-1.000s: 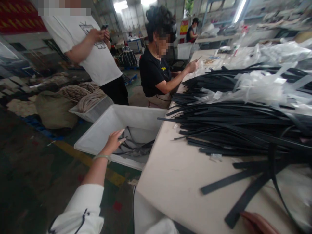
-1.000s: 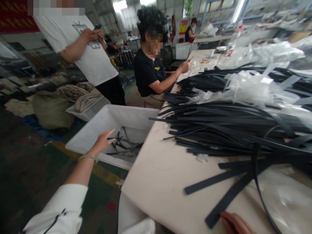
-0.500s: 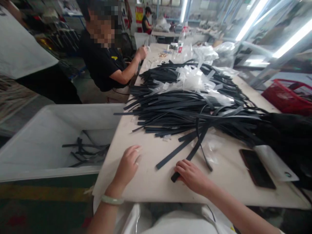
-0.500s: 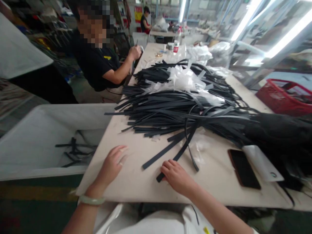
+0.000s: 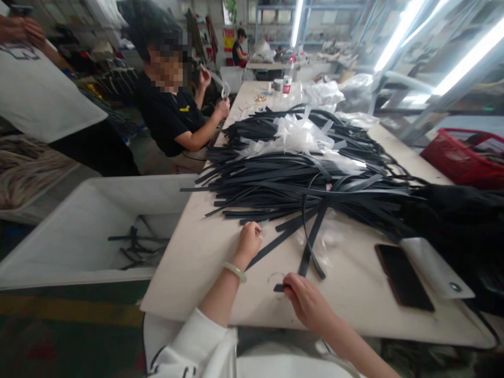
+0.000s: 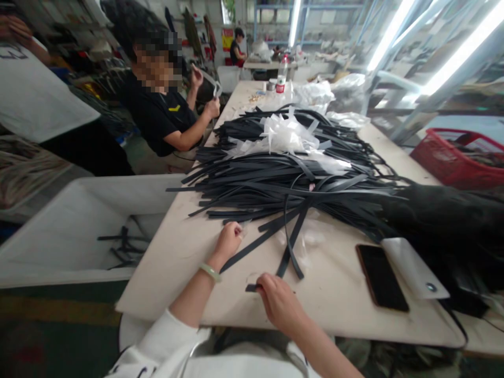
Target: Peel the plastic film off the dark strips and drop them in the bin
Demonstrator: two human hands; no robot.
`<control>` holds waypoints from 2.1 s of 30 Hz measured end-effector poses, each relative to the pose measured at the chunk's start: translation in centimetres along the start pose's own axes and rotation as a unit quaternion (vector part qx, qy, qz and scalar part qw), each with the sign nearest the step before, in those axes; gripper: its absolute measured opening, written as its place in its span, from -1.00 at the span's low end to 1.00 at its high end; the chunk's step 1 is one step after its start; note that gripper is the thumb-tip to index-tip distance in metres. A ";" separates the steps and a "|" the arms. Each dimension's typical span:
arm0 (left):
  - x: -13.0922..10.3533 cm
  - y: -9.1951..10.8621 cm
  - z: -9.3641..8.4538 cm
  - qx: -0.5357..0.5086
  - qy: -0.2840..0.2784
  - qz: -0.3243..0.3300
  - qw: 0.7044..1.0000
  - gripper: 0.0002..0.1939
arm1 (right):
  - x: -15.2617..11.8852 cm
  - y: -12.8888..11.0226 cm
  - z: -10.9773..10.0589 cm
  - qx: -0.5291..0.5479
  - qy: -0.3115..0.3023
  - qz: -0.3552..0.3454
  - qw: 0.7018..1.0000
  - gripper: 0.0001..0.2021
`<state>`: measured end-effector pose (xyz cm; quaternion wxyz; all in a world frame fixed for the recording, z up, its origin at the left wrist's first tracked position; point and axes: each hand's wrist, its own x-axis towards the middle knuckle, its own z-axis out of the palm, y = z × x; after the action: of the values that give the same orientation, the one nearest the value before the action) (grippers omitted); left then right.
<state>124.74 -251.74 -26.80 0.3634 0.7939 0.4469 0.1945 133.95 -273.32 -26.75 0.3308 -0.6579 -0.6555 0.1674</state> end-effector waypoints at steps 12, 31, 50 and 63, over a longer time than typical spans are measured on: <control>-14.9 -2.8 -5.9 -0.184 -0.139 -0.119 0.966 -0.72 | 5.7 -2.4 1.9 0.329 -0.017 0.267 0.906 -0.70; -20.6 -7.4 -13.9 0.030 -0.442 -0.224 0.868 -0.77 | 7.6 -2.4 2.6 0.648 0.050 0.320 0.689 -0.55; -11.8 3.2 -5.2 -0.583 0.049 -0.121 0.802 -0.29 | 2.4 -6.5 5.2 0.342 -0.113 0.202 0.911 -0.77; -12.4 1.3 -7.0 -0.350 0.042 -0.026 0.935 -0.61 | 1.7 -3.0 0.8 0.208 -0.237 0.080 0.946 -0.83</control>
<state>114.51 -259.94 -20.94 0.6044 0.5955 0.3858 0.3621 131.31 -271.70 -24.95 0.2811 -0.5661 -0.6108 0.4770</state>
